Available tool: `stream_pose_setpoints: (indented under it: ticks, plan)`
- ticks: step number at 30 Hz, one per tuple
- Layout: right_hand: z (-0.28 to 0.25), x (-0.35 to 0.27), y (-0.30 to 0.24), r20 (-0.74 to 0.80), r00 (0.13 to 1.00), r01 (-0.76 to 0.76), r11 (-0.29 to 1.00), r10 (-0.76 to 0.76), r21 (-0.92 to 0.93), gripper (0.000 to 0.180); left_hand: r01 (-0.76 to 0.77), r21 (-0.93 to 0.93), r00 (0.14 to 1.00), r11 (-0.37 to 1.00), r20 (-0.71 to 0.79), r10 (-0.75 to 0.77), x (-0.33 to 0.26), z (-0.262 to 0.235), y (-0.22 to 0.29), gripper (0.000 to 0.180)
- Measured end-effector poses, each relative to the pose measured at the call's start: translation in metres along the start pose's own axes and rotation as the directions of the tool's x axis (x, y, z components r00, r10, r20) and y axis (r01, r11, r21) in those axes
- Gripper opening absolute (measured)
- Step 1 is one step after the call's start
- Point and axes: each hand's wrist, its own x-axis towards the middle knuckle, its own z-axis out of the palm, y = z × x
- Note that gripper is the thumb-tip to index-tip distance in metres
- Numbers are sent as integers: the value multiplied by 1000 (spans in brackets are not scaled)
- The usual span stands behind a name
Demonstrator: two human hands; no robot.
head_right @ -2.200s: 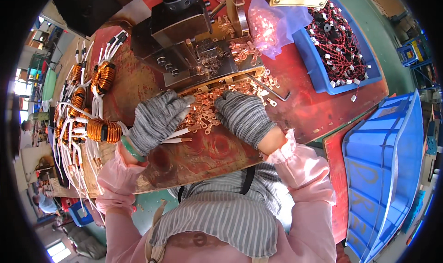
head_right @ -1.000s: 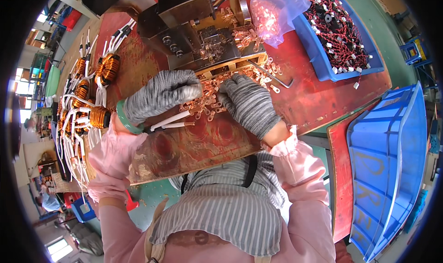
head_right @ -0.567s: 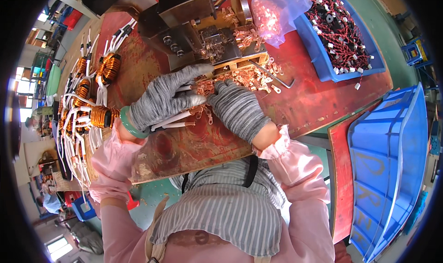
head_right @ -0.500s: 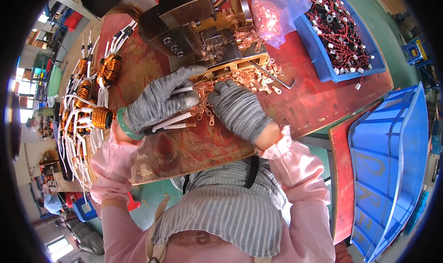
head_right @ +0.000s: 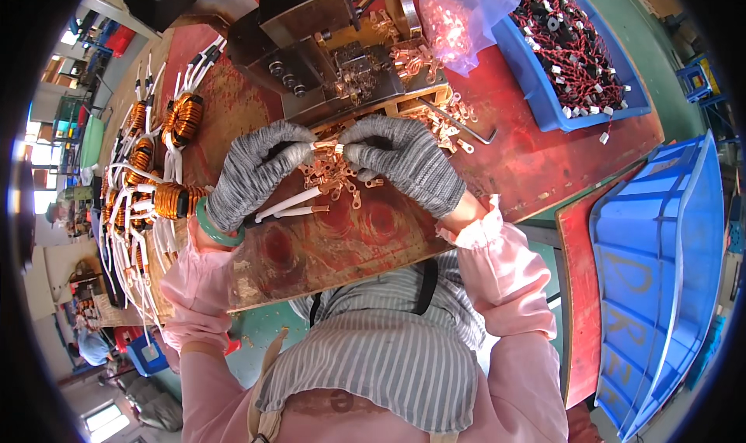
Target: The person assembles electrical components by attaching copper terminals to the ends of white insulated wires connected to copper coils. They use a crimping machine to secure the terminals and pliers to trim excess wire. The finished components are placed on the workbench.
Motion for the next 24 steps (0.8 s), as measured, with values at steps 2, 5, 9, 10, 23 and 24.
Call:
stream_pose_setpoints:
  ticks: [2, 5, 9, 10, 23, 24]
  plan:
    - [2, 1, -3, 7, 1000, -16, 1000, 16, 3, 22, -4, -20, 1000, 1000, -13, 4, -1, 2, -1, 16]
    - [3, 2, -8, 14, 1000, -10, 1000, 10, 5, 22, -23, -8, 999, 1000, -37, 23, -2, 3, -5, 16]
    - [4, 2, -14, 36, 999, -12, 999, 10, 38, 22, -17, 23, 999, 1000, -33, 18, -2, 4, -3, 16]
    - [3, 2, -15, 41, 999, -9, 998, 7, 54, 22, -26, 37, 999, 999, -29, 27, -2, 5, -4, 17]
    - [9, 5, -13, -19, 998, 61, 998, -61, -2, 17, -214, 609, 965, 764, 8, 264, -19, -16, -2, 19]
    - [9, 6, -11, -26, 998, 64, 998, -64, 6, 17, -23, 620, 998, 784, -31, 54, -27, -21, 4, 24]
